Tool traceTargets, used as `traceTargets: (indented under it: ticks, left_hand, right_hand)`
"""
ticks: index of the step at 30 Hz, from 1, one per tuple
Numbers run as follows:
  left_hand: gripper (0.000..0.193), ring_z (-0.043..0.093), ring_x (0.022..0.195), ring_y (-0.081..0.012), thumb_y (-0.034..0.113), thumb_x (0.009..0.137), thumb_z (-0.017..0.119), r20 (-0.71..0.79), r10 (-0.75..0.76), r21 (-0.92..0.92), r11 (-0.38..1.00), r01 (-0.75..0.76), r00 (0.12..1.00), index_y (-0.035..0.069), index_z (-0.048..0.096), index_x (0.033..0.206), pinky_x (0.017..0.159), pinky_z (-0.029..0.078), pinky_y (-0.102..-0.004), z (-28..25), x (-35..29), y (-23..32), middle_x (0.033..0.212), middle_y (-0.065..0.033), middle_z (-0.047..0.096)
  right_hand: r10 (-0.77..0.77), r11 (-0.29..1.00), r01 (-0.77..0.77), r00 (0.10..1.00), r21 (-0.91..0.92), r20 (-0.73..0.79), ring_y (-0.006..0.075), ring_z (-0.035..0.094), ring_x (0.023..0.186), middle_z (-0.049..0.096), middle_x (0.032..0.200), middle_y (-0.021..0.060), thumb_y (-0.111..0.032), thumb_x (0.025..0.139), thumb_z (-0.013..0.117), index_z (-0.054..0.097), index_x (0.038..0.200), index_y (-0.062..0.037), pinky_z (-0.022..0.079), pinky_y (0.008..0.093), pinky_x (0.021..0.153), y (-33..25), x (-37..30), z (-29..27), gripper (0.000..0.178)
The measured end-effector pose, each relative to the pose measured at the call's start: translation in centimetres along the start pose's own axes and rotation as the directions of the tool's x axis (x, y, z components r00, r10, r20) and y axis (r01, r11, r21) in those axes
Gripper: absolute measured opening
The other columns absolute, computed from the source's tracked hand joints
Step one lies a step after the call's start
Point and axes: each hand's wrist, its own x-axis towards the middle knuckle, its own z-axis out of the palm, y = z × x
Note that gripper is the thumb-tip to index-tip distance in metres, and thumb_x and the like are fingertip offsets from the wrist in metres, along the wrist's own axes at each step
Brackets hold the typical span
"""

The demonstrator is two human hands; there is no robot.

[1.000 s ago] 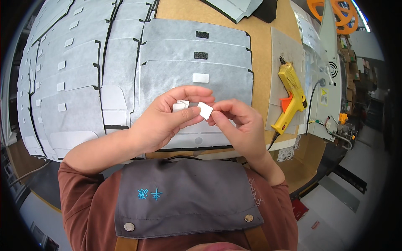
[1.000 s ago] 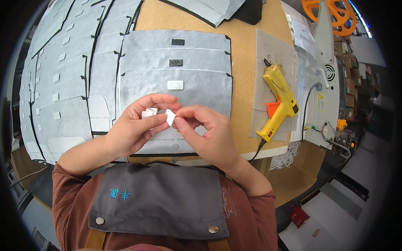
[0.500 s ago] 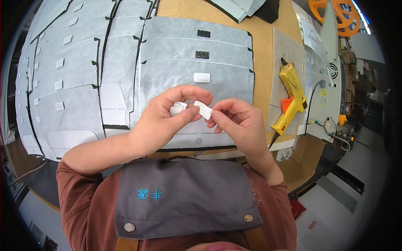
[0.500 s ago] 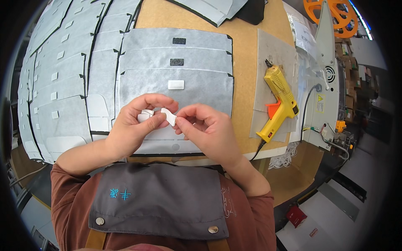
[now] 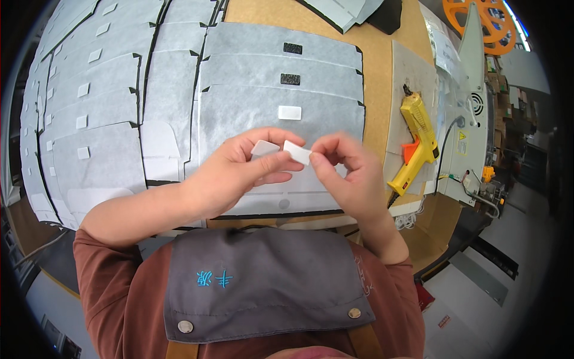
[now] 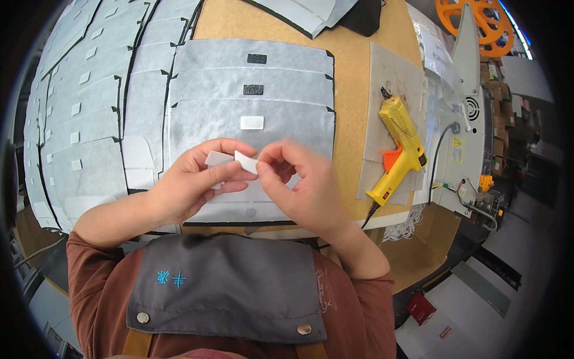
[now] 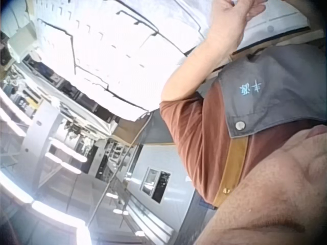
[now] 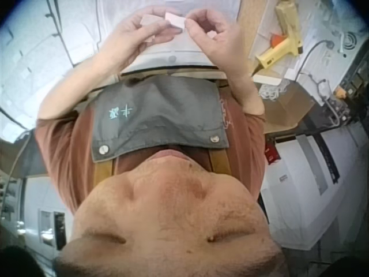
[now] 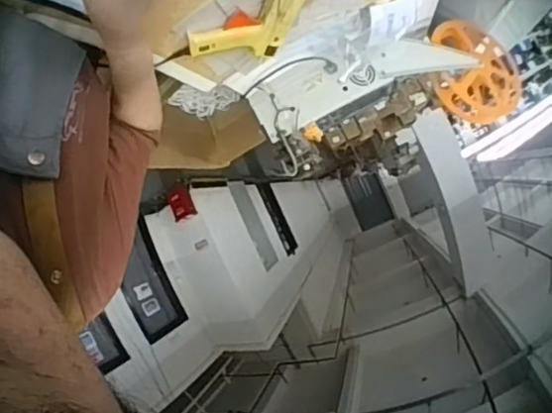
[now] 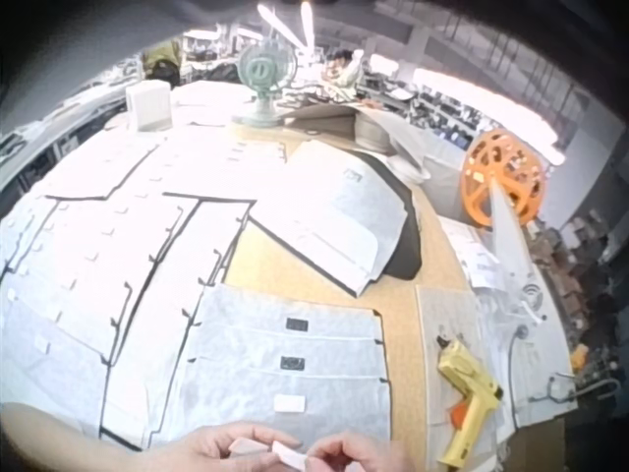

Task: The person uses a yellow hot glue gun to apply adhesive to small black rectangular patches on grey fabric panels. They then press white rectangular pieces onto the glued areas to secure them. The person repeats this process on multiple panels laid out on a workbench.

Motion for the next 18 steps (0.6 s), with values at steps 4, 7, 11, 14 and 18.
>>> traceTargets:
  ticks: [4,7,11,14,18]
  left_hand:
    - [0.027,0.06,0.097,-0.0084,0.015,0.099,0.05,-0.025,-0.044,0.01,0.999,0.044,0.999,0.005,0.057,0.123,0.082,0.05,-0.0228,-1.9,0.5,2.0,0.111,-0.0017,0.062]
    - [0.029,0.056,0.084,-0.0064,0.014,0.094,0.048,-0.031,0.021,0.066,0.998,-0.019,0.999,0.004,0.059,0.119,0.07,0.046,-0.0189,-2.3,1.4,3.8,0.102,-0.0005,0.061]
    - [0.031,0.052,0.076,-0.0066,0.027,0.102,0.045,-0.058,0.125,0.257,0.961,-0.106,0.99,0.004,0.063,0.109,0.063,0.042,-0.0192,-3.5,2.7,6.0,0.09,0.0018,0.059]
    - [0.027,0.048,0.064,-0.0085,0.024,0.105,0.044,-0.099,0.313,0.648,0.74,-0.178,0.944,0.006,0.064,0.105,0.058,0.04,-0.0227,-4.2,3.8,6.8,0.079,0.0013,0.056]
    - [0.012,0.06,0.066,-0.0167,0.017,0.097,0.057,0.238,0.652,0.958,-0.034,-0.286,0.72,0.012,0.064,0.105,0.058,0.047,-0.0294,-5.5,5.5,5.7,0.081,-0.0024,0.063]
  right_hand:
    - [0.027,0.987,-0.038,0.997,-0.156,-0.068,0.0048,0.053,0.063,0.06,0.07,0.0001,-0.008,0.088,0.066,0.063,0.089,-0.0016,0.044,0.022,0.058,-0.2,2.7,-1.3,0.007]
    - [0.102,0.988,-0.108,0.993,-0.114,-0.058,0.0048,0.051,0.061,0.058,0.068,-0.0004,-0.012,0.089,0.065,0.063,0.09,-0.0013,0.042,0.0223,0.057,0.3,5.8,-1.7,0.01]
    - [0.091,0.964,-0.081,0.995,-0.254,0.027,0.0048,0.048,0.062,0.057,0.07,-0.0024,-0.016,0.091,0.063,0.062,0.091,-0.0015,0.041,0.0227,0.057,0.4,9.2,-1.2,0.015]
    - [0.107,0.953,-0.081,0.992,-0.293,0.074,0.0052,0.048,0.063,0.057,0.071,-0.0031,-0.018,0.091,0.062,0.062,0.091,-0.0014,0.04,0.023,0.059,1.2,10.5,-1.0,0.016]
    - [0.084,0.941,-0.065,0.995,-0.331,0.045,0.0101,0.053,0.058,0.059,0.064,0.0023,-0.017,0.087,0.063,0.063,0.088,-0.0002,0.043,0.0276,0.056,1.8,11.0,-1.0,0.017]
